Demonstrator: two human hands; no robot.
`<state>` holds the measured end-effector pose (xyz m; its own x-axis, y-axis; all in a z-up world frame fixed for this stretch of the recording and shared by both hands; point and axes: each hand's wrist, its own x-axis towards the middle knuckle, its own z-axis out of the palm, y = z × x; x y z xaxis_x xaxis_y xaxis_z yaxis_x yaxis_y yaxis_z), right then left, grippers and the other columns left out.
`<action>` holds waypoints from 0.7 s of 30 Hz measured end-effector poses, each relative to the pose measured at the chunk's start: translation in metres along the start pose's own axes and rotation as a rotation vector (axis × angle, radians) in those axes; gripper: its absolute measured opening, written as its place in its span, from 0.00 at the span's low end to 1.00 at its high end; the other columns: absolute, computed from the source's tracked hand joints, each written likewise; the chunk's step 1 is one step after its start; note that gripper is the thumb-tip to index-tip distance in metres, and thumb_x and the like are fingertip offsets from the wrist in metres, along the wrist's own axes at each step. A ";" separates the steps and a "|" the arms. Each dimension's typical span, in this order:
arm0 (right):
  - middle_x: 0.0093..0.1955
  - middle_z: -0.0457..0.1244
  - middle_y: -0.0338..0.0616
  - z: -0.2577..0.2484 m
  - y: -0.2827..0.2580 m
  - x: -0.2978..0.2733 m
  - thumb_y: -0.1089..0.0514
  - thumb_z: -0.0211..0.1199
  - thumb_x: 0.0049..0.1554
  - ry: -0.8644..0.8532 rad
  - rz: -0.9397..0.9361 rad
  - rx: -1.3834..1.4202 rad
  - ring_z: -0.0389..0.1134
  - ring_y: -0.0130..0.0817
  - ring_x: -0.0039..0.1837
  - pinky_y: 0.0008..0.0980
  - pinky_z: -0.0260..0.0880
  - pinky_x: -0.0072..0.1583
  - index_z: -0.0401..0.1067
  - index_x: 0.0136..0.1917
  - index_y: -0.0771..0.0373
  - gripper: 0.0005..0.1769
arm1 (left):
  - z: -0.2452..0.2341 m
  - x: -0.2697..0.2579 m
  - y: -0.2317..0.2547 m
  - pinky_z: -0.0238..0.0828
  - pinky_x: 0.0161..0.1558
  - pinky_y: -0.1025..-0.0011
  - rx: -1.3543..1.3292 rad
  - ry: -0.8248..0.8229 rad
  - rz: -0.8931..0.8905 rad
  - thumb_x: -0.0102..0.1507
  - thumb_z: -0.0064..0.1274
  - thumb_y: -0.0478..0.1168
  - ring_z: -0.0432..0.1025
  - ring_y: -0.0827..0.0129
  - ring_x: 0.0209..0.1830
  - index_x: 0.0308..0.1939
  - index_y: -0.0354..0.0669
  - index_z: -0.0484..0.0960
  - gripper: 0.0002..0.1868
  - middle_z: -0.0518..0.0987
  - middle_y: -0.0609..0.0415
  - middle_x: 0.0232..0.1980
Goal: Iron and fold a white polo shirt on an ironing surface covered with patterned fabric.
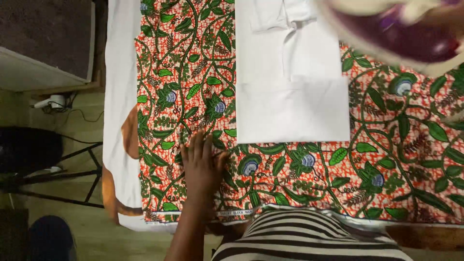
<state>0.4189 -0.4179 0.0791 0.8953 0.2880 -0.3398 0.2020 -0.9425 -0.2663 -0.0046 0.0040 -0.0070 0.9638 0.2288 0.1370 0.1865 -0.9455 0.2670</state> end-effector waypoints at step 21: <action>0.56 0.71 0.44 0.083 -0.177 -0.123 0.23 0.71 0.45 -0.056 -0.347 -0.277 0.72 0.49 0.57 0.48 0.72 0.55 0.73 0.68 0.46 0.44 | 0.050 0.035 0.054 0.74 0.34 0.64 -0.480 -0.014 -0.505 0.59 0.66 0.44 0.78 0.62 0.28 0.36 0.36 0.85 0.13 0.84 0.47 0.31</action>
<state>0.2400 -0.2726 0.0933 0.7347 0.5964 -0.3232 0.5920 -0.7964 -0.1239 0.0485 -0.0503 -0.0354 0.7841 0.6075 -0.1269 0.5111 -0.5161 0.6873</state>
